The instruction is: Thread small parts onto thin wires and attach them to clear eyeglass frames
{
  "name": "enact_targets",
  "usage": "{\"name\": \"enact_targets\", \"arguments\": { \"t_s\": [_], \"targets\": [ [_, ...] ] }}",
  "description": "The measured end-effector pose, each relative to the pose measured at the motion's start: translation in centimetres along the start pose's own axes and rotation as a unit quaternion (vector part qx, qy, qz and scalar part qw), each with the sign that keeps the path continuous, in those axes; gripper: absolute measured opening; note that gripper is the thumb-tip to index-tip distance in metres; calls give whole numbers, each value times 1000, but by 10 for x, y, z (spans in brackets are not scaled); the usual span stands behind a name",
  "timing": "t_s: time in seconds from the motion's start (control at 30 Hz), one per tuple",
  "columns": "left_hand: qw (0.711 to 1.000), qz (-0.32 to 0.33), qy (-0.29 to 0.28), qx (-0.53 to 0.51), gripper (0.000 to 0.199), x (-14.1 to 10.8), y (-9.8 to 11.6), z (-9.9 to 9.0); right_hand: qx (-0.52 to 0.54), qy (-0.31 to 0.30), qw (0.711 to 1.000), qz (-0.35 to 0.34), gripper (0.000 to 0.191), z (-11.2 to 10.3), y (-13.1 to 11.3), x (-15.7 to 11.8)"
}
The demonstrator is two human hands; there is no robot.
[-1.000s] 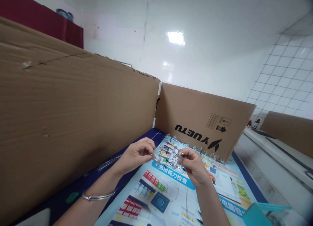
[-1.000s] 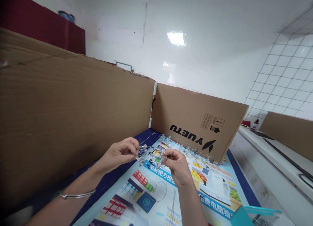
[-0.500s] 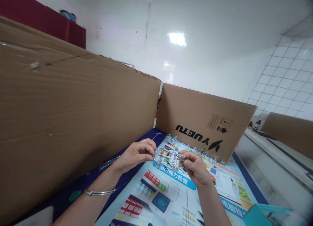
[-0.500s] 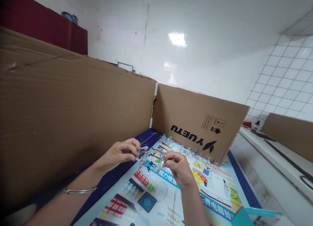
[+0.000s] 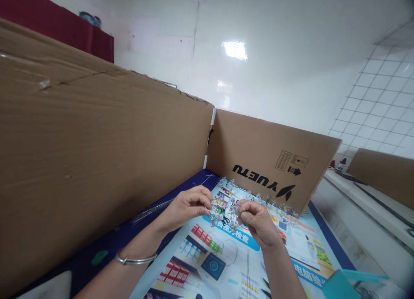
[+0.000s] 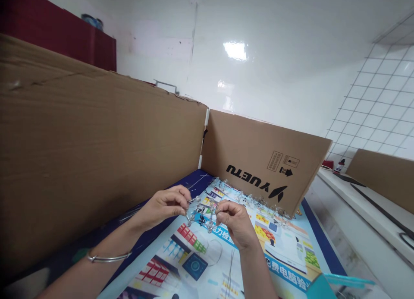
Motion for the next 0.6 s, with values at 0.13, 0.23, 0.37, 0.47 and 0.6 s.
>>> {"name": "enact_targets", "arguments": {
  "t_s": [0.13, 0.23, 0.37, 0.47, 0.6],
  "targets": [
    [1000, 0, 9, 7, 4, -1, 5, 11, 17, 26, 999, -16, 12, -2, 2, 1],
    [1000, -5, 25, -11, 4, -3, 4, 25, 42, 43, 998, -23, 13, 0, 8, 2],
    [998, -3, 39, -43, 3, -6, 0, 37, 81, 38, 996, -3, 17, 5, 18, 3],
    [998, -7, 42, -49, 3, -6, -2, 36, 90, 46, 995, 4, 18, 5, 20, 3],
    [997, -15, 35, -68, 3, -4, -5, 33, 91, 40, 995, 8, 18, 4, 18, 2]
  ]
}}
Point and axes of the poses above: each hand's wrist, its own x-axis towards the middle knuckle, its own z-axis out of the palm, y = z × x, the point moved 6 cm from there along x, towards the middle knuckle, and after that the axes turned 5 degrees about -z, right-handed, at the moved point
